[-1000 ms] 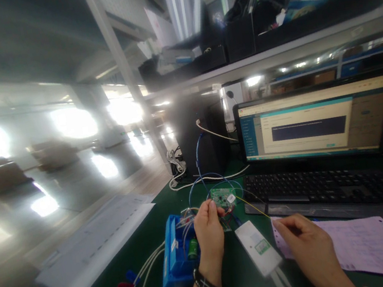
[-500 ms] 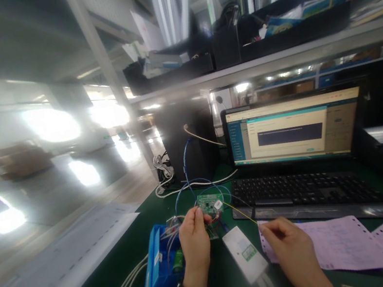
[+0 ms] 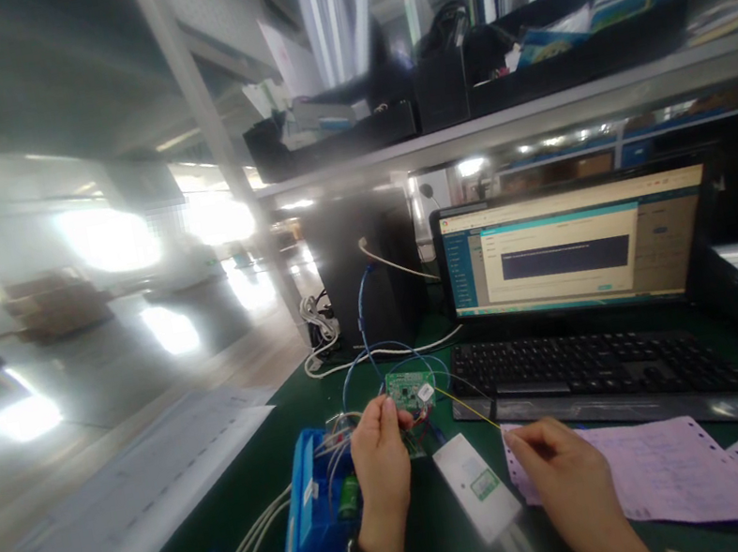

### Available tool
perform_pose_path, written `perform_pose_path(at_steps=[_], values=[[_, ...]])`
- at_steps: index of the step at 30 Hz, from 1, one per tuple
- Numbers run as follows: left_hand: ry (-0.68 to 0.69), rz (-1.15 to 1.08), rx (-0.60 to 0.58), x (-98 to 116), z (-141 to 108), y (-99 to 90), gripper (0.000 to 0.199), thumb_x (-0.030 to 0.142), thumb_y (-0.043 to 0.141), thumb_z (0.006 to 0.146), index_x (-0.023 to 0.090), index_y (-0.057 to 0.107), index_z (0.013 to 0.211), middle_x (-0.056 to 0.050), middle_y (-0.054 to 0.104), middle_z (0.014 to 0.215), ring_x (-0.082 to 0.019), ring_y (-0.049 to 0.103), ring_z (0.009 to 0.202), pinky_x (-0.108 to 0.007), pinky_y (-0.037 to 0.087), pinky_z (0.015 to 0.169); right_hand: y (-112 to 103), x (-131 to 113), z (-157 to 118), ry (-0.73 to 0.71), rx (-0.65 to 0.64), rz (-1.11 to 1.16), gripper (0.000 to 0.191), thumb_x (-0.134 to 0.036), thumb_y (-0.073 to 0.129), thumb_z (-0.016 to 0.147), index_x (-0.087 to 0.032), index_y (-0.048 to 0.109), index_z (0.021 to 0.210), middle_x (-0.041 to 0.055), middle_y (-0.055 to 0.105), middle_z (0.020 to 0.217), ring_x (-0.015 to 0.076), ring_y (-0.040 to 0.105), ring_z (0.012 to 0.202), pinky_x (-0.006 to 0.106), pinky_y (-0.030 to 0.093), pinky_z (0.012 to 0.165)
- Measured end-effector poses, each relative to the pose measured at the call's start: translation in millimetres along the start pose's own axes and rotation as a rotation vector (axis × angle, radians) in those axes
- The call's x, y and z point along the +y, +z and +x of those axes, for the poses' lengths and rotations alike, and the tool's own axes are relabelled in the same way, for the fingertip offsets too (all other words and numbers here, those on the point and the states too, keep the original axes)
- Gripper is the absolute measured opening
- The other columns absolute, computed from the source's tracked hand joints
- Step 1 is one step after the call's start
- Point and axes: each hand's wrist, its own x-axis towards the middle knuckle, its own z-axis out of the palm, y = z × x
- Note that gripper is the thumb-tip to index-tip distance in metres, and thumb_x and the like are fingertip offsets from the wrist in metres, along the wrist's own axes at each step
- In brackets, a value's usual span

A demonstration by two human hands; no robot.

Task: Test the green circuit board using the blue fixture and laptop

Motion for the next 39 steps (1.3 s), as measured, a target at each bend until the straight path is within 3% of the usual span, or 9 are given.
perform_pose_path(at_steps=[39], values=[[-0.031,0.035,-0.051,3.3,1.0,1.2,0.035,0.048,0.041,0.087,0.016,0.055,0.082,0.001,0.059,0.071,-0.012,0.053,0.066,-0.025,0.039,0.067,-0.3,4.3,2.2,-0.013,0.002,-0.041,0.042,-0.052,0.050,0.077,-0.013,0.064,0.080,0.0038,0.053,0.086,0.0057,0.048,0.078,0.012,0.037,0.069]])
